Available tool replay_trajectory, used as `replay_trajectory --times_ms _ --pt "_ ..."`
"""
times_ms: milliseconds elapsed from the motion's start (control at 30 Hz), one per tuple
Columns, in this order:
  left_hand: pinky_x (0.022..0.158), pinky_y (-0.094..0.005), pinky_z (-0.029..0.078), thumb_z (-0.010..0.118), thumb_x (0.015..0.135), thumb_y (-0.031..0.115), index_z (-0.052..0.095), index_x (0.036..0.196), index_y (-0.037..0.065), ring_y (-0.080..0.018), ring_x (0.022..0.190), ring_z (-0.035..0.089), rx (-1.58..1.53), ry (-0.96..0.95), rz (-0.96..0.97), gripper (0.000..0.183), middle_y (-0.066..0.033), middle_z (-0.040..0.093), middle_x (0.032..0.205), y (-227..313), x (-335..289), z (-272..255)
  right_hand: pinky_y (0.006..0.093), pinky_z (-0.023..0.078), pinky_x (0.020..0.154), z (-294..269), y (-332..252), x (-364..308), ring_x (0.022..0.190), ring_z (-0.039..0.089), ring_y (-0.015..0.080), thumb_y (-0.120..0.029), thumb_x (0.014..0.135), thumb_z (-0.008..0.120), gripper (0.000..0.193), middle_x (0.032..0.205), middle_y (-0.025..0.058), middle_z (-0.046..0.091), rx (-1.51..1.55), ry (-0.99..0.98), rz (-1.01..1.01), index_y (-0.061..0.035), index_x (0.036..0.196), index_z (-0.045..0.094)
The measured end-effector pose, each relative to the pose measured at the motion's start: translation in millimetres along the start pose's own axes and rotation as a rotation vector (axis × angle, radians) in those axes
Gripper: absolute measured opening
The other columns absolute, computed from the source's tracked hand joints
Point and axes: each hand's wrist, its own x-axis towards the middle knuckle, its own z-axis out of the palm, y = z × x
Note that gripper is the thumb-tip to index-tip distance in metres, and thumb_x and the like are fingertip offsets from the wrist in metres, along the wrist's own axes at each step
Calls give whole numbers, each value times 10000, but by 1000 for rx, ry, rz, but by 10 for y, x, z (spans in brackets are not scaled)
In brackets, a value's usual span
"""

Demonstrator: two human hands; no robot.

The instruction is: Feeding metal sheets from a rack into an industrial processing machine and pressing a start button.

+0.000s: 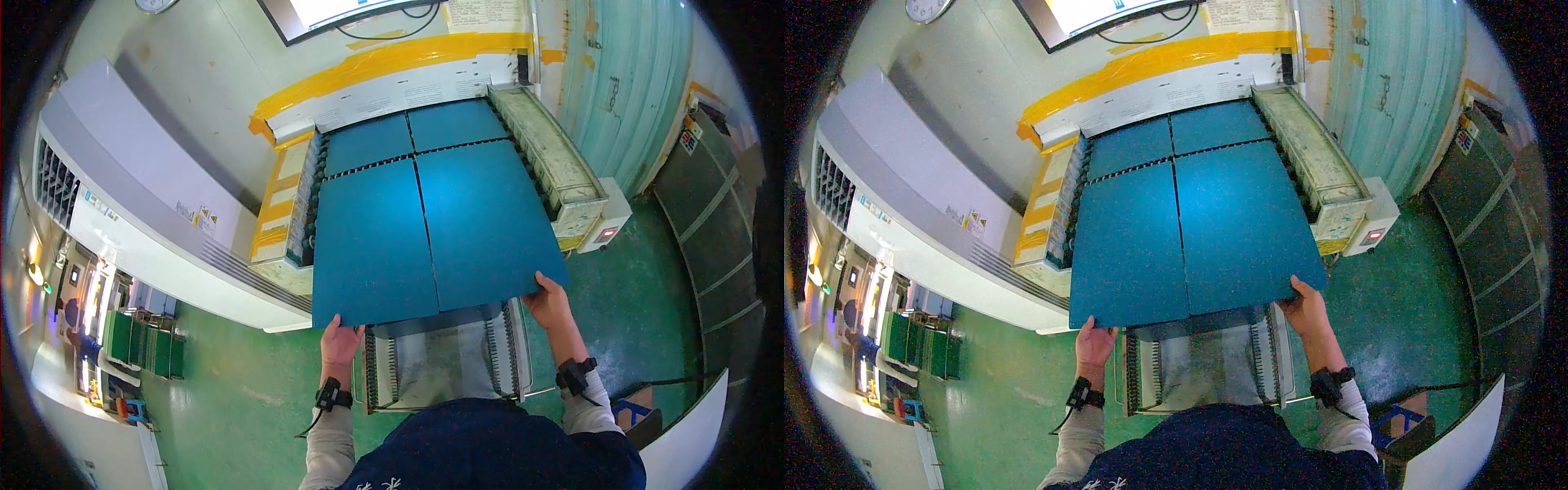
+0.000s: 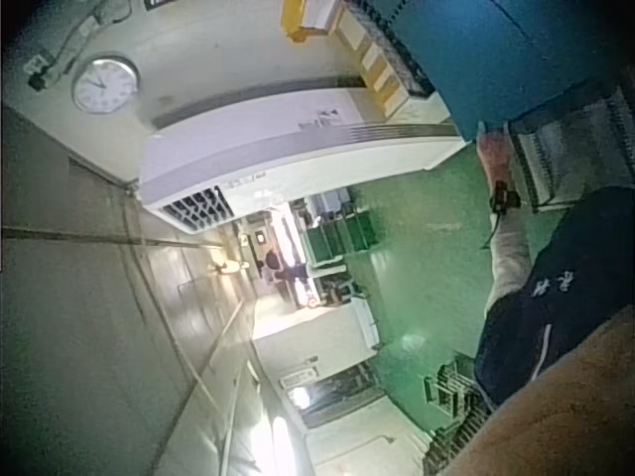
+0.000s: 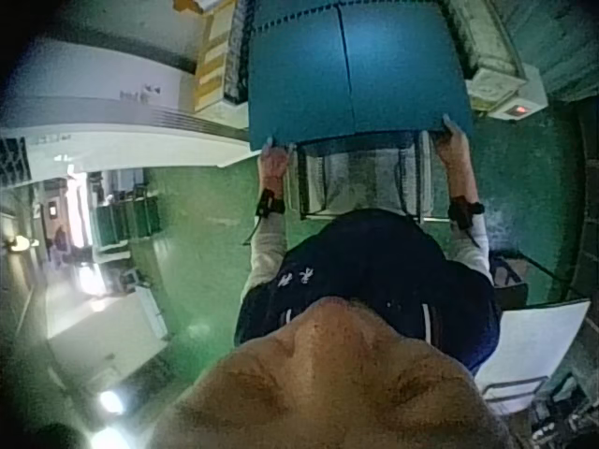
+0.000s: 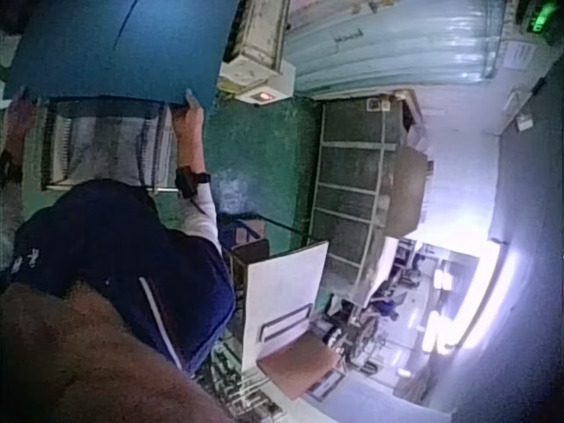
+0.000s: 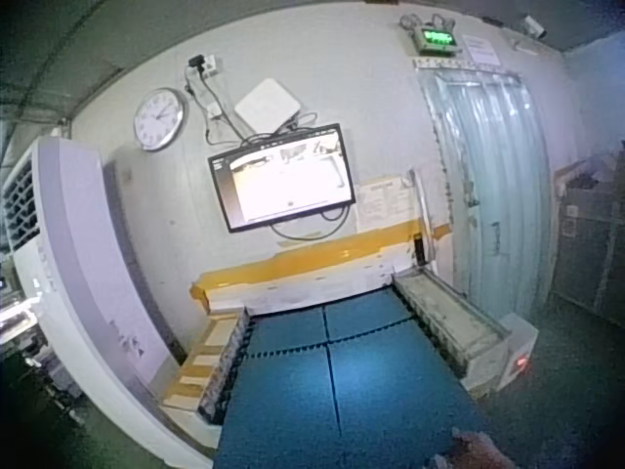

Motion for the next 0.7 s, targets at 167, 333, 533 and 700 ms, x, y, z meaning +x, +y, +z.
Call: replay_trajectory --times_ms 167,333,533,700 --pt "865 -399 490 542 906 208 519 1200 124 -234 1094 551 -6 -8 1 307 -52 571 1216 23 61 -27 424 516 788 35 -3 55 964 589 268 -138 868 574 298 1075 93 590 -7 12 -8 -75 1153 516" --pt "882 -396 486 556 899 189 542 1164 114 -216 1088 555 -34 -11 -9 276 -48 593 1178 34 104 24 426 520 774 62 -14 96 962 589 267 -126 844 601 319 1068 87 592 1 12 5 -75 1148 517" --pt "900 -408 479 561 901 196 563 1112 106 -216 1051 567 -53 19 29 230 -48 611 1129 23 132 124 409 513 790 51 -14 176 973 586 259 -128 840 608 334 1101 83 584 -14 36 -4 -85 1158 516" --pt "911 -428 465 555 911 223 572 1075 111 -227 1001 566 -74 12 17 199 -38 621 1065 -28 146 -9 410 516 773 103 -30 200 968 588 253 -129 845 598 335 1116 80 582 -25 -6 -15 -86 1166 514"
